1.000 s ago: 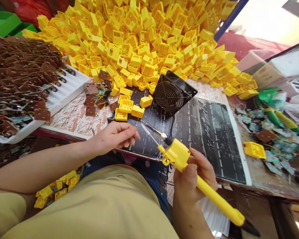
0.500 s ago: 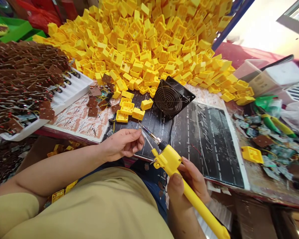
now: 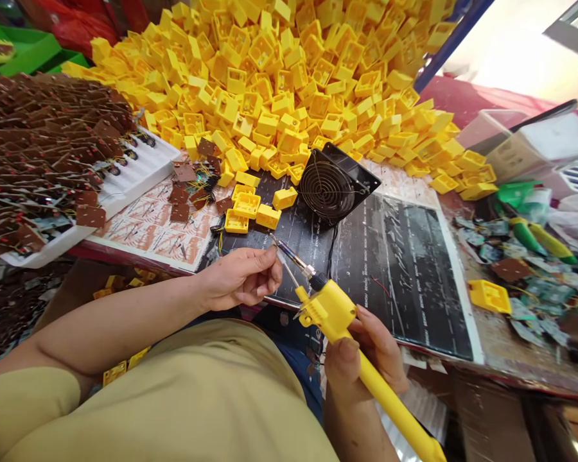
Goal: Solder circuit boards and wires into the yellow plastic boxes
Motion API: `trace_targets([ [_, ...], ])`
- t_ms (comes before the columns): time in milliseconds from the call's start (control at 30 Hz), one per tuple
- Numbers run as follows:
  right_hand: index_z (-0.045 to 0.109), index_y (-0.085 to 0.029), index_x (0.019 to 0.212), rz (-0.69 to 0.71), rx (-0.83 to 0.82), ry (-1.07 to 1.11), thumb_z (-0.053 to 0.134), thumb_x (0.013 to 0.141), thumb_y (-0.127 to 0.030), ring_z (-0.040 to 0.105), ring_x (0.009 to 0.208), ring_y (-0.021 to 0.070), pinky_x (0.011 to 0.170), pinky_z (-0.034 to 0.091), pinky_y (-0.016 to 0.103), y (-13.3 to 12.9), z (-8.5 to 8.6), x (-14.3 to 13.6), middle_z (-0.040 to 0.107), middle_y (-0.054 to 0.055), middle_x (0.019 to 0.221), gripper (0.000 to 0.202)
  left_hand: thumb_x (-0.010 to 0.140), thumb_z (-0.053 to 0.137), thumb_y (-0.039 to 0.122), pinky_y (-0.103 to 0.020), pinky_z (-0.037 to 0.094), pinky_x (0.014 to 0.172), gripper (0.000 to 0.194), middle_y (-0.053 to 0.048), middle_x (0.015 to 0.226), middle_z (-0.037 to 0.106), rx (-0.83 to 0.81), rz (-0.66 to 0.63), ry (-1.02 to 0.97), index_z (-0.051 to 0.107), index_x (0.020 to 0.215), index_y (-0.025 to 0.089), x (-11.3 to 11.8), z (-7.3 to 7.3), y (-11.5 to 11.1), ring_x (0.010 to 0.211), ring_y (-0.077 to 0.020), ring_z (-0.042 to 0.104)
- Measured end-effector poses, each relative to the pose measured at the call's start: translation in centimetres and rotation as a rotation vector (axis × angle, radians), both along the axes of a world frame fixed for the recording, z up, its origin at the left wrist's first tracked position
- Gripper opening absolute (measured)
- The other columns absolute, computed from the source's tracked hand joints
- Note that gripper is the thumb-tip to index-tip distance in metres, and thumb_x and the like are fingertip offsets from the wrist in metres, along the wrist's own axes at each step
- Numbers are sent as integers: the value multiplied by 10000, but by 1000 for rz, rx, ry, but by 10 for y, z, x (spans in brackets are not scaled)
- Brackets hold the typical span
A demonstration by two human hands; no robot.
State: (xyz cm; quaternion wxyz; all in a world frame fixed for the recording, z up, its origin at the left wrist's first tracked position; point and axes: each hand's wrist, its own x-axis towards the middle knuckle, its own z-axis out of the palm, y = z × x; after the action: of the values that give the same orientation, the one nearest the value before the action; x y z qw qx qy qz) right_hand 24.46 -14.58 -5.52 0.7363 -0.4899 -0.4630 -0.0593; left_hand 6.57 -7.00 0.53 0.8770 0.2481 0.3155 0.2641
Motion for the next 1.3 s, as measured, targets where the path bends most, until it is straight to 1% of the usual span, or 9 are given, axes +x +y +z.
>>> trace_targets([
  [167, 746, -197, 951, 37, -67, -18, 724, 803, -449, 594, 630, 147, 500, 504, 249, -3, 3, 0, 649, 28, 757, 293, 844, 706, 494, -113, 198, 334, 426, 12, 565, 566, 105, 29, 18, 598, 678, 118, -3, -6, -2, 438, -29, 436],
  [367, 731, -184, 965, 52, -81, -27, 727, 796, -466, 596, 614, 147, 510, 519, 264, -2, 1, -1, 641, 28, 766, 329, 608, 896, 464, -133, 294, 383, 494, -7, 775, 665, 207, 74, 14, 685, 904, 128, -1, -15, -12, 571, -50, 550],
  [533, 733, -180, 971, 62, -85, -48, 728, 796, -443, 589, 615, 140, 501, 505, 248, -2, 0, -1, 644, 28, 748, 316, 588, 895, 522, -144, 365, 398, 503, -39, 765, 685, 209, 68, -39, 715, 801, 103, 5, -12, -15, 609, -73, 597],
  [733, 732, -178, 975, 33, -62, -61, 700, 813, -456, 579, 607, 147, 487, 498, 260, -1, 1, 0, 624, 22, 718, 323, 772, 814, 397, -152, 378, 403, 326, -62, 743, 714, 78, 27, -54, 698, 757, 92, 8, -12, -14, 541, -65, 595],
  [933, 735, -185, 941, 36, -16, -51, 700, 812, -488, 554, 608, 149, 474, 459, 267, 4, -6, 1, 618, 20, 710, 331, 882, 692, 415, -170, 393, 446, 321, -68, 794, 718, 148, -3, -36, 700, 786, 109, 10, -20, -16, 581, -71, 596],
  [1033, 749, -215, 910, -11, 39, -22, 727, 781, -530, 553, 632, 164, 489, 462, 295, 9, -7, 3, 620, 28, 726, 341, 969, 533, 380, -205, 454, 525, 323, -94, 897, 738, 503, -139, 162, 725, 902, 128, -4, -21, -25, 652, -103, 640],
  [1100, 756, -281, 909, -89, 98, 13, 709, 784, -591, 584, 738, 191, 545, 501, 324, 16, -5, 8, 635, 32, 805, 337, 969, 502, 328, -259, 521, 695, 302, -119, 973, 750, 977, -241, 393, 739, 965, 140, -22, -18, -30, 790, -153, 686],
  [1200, 756, -370, 858, -190, 121, 117, 623, 767, -757, 600, 962, 246, 723, 565, 403, 25, 3, 17, 658, 31, 900, 419, 964, 484, 283, -385, 476, 962, 291, -138, 1097, 742, 1617, -207, 840, 738, 1053, 170, -51, -14, -28, 1062, -239, 667],
  [1300, 742, -385, 801, -169, -11, 317, 684, 517, -895, 575, 1122, 296, 847, 569, 448, 28, 11, 22, 660, 6, 996, 586, 961, 513, 404, -514, 363, 1091, 420, -165, 1391, 600, 1842, -154, 1244, 614, 1312, 198, -68, -19, -20, 1325, -309, 511],
])
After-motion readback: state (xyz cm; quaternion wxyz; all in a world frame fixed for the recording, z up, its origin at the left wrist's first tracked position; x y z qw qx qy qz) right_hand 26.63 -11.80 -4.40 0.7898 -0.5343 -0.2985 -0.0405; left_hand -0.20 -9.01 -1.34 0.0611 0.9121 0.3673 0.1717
